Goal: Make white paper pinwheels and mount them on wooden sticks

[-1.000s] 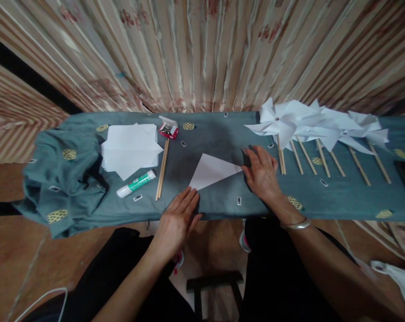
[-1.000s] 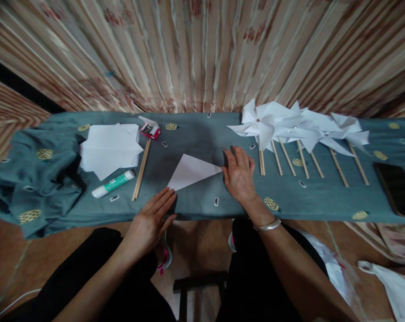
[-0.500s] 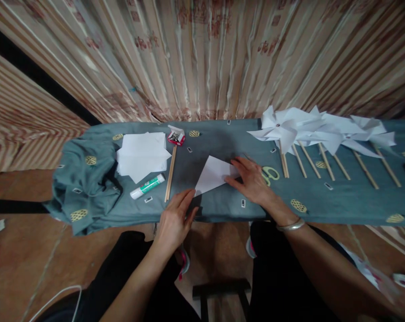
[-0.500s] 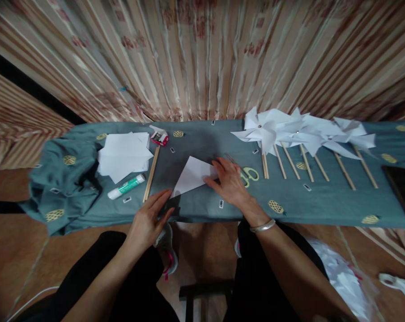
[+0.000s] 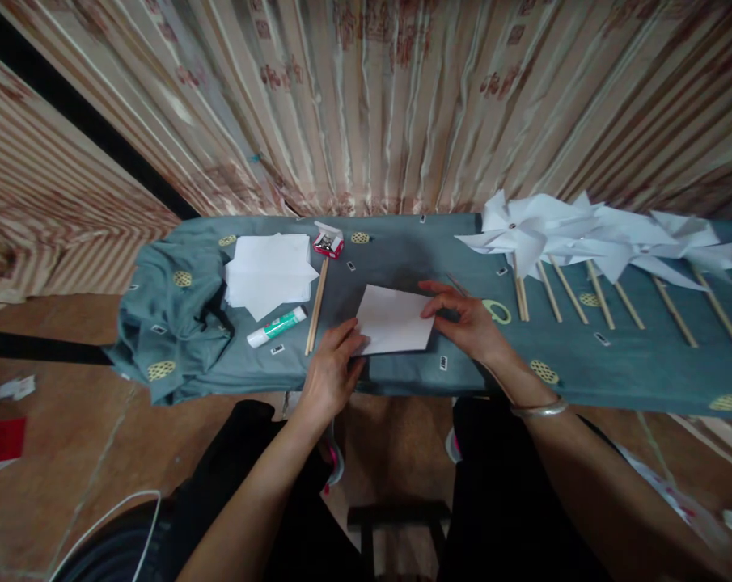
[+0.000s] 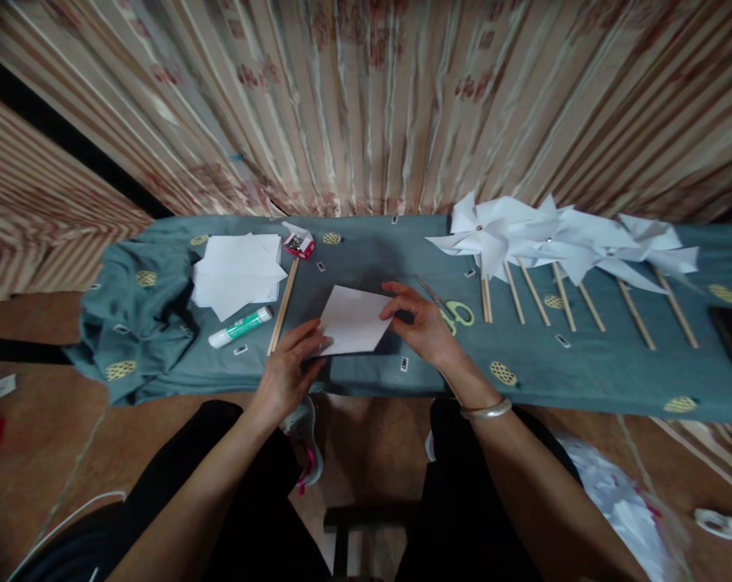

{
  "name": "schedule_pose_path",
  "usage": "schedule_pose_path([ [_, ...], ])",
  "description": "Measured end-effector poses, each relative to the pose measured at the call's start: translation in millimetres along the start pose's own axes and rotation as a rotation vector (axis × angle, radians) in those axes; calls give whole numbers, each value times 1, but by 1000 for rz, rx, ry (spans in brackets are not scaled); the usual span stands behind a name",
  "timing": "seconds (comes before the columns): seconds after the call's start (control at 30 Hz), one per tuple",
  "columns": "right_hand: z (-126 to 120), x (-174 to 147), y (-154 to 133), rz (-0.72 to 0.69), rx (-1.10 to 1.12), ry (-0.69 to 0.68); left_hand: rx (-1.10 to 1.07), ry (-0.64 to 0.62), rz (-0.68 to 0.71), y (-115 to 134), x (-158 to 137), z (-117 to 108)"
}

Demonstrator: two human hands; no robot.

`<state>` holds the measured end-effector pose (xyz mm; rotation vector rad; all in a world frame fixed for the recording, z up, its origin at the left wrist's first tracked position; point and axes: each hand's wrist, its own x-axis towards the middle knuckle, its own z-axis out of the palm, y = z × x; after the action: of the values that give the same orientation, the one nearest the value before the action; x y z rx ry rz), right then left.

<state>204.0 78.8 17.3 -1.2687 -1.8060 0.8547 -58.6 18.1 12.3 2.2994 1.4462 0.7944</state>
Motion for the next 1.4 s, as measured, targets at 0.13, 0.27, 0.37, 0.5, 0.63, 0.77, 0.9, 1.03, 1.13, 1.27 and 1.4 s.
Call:
schedule_pose_path([
  [0.13,-6,1,5,-27,-34,11,113,-4,55,3,5,0],
  [0.27,-6,-6,4,-140,-263,23,218,47,100,7,7,2],
  [0.37,4,-19,-9,-305,-456,26,262,54,130,10,8,5],
  [0.5,20,-39,-30,-463,-562,33,304,55,155,16,10,8],
  [0.63,17,-47,-33,-481,-558,76,272,57,151,19,12,9],
  [0.77,4,-45,-29,-418,-488,120,118,23,109,17,12,10],
  [0.9,0,-43,-32,-401,-382,133,-135,-30,-57,16,13,10],
  [1.03,-3,-40,-36,-357,-229,164,-392,-55,-244,18,16,7],
  [1.13,-5,-36,-38,-256,-88,206,-580,3,-344,20,18,5],
  [1.27,-5,-32,-43,-154,79,253,-848,81,-434,22,23,1],
  [1.4,-3,-28,-49,-125,132,248,-969,102,-457,23,27,-1],
])
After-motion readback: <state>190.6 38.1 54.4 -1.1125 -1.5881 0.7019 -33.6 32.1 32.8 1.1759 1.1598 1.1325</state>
